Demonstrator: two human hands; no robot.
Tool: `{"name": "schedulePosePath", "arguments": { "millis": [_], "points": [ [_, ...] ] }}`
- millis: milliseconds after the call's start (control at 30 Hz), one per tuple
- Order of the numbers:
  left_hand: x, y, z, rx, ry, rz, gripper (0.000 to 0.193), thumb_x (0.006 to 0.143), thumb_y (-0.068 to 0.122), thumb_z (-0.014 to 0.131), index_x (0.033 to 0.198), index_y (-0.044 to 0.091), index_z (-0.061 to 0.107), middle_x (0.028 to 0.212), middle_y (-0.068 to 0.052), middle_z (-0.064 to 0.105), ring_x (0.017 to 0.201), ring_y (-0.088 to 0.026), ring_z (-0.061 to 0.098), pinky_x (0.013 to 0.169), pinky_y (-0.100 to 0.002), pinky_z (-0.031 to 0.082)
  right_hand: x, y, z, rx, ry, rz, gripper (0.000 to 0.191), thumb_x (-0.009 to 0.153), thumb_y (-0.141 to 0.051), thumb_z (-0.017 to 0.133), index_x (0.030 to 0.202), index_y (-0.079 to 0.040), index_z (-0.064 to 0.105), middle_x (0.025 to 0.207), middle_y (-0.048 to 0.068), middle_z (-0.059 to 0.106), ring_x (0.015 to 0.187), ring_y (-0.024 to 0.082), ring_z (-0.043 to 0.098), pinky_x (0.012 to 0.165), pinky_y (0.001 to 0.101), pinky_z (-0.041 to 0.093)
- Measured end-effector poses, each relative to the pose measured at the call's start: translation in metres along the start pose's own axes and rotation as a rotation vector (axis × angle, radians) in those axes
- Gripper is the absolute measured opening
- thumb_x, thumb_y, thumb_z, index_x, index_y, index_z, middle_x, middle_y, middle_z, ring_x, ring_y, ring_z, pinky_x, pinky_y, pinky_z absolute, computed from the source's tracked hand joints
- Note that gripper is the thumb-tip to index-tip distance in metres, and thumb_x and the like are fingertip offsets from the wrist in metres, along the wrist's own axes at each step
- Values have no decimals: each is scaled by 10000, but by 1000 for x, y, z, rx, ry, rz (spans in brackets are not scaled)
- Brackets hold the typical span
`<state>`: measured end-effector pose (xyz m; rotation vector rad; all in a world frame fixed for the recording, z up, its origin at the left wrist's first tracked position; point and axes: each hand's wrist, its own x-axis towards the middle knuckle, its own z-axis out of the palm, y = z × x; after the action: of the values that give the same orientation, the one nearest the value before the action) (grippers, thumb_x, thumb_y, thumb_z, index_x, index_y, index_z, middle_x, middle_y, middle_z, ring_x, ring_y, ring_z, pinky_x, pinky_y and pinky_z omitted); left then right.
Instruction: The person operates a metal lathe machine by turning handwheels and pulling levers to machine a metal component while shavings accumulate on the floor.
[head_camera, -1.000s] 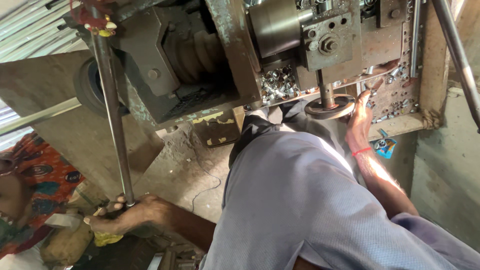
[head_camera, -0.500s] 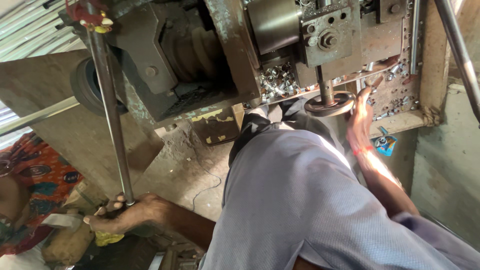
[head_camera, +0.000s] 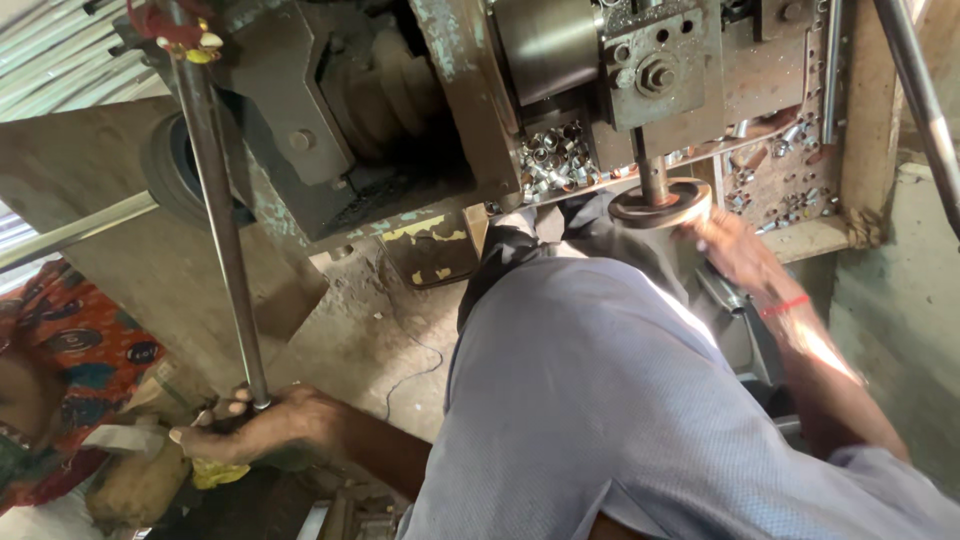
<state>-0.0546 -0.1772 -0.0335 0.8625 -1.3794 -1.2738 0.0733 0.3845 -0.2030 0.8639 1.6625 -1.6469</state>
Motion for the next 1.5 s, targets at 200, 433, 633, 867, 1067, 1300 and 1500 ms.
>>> {"name": "schedulePosePath", "arguments": {
  "millis": [200, 433, 633, 867, 1067, 1300, 1500],
  "points": [
    [0, -11, -18, -6, -13, 36, 303, 939, 424, 615, 960, 122, 625, 786, 46, 427, 628, -64, 414, 523, -229, 337, 26, 0, 19, -260, -169, -398, 465, 870, -179, 652, 1307, -24, 610, 1322, 140, 637, 1230, 217, 577, 1021, 380, 450],
    [0, -14, -24, 205, -132, 390, 528, 967, 542, 569, 1167, 55, 609, 907, 17, 540, 746, -67, 488, 566, -225, 344, 42, -14, 12, -612, 51, -422, 399, 871, -190, 650, 1220, 3, 639, 1139, 136, 700, 1017, 247, 648, 888, 417, 541],
    [5, -3, -2, 6, 30, 8, 313, 977, 389, 667, 867, 120, 553, 728, 34, 406, 610, -89, 373, 545, -253, 324, -3, -17, 25, 103, -49, -274, 339, 924, -153, 561, 1196, 3, 691, 1078, 131, 765, 980, 270, 723, 910, 390, 580],
    [0, 1, 0, 14, 21, 30, 301, 983, 386, 650, 858, 133, 542, 717, 41, 376, 583, -78, 344, 528, -237, 297, 16, -24, 25, -210, 124, -319, 237, 927, -86, 609, 1121, 22, 694, 1029, 117, 729, 959, 247, 675, 860, 395, 555],
    [-1, 2, 5, 28, 37, 40, 324, 986, 399, 640, 836, 134, 529, 752, 43, 394, 589, -84, 372, 507, -247, 320, 7, 10, 47, 525, 190, -37, 208, 995, -254, 671, 1017, -47, 658, 951, 39, 664, 870, 162, 618, 807, 322, 538],
    [2, -4, 1, 22, 30, 67, 320, 990, 385, 646, 823, 139, 527, 766, 38, 406, 592, -81, 370, 504, -244, 326, 7, -2, 19, 513, 601, -13, 659, 1003, -715, 392, 881, -148, 704, 724, -30, 664, 599, 93, 591, 532, 261, 451],
    [7, -8, -1, 51, 67, 70, 317, 967, 389, 630, 806, 133, 535, 759, 32, 443, 574, -81, 379, 479, -239, 329, 25, -11, 29, 548, 656, 10, 746, 1027, -815, 432, 794, -123, 587, 688, -8, 579, 555, 107, 521, 478, 268, 346]
  ]
}}
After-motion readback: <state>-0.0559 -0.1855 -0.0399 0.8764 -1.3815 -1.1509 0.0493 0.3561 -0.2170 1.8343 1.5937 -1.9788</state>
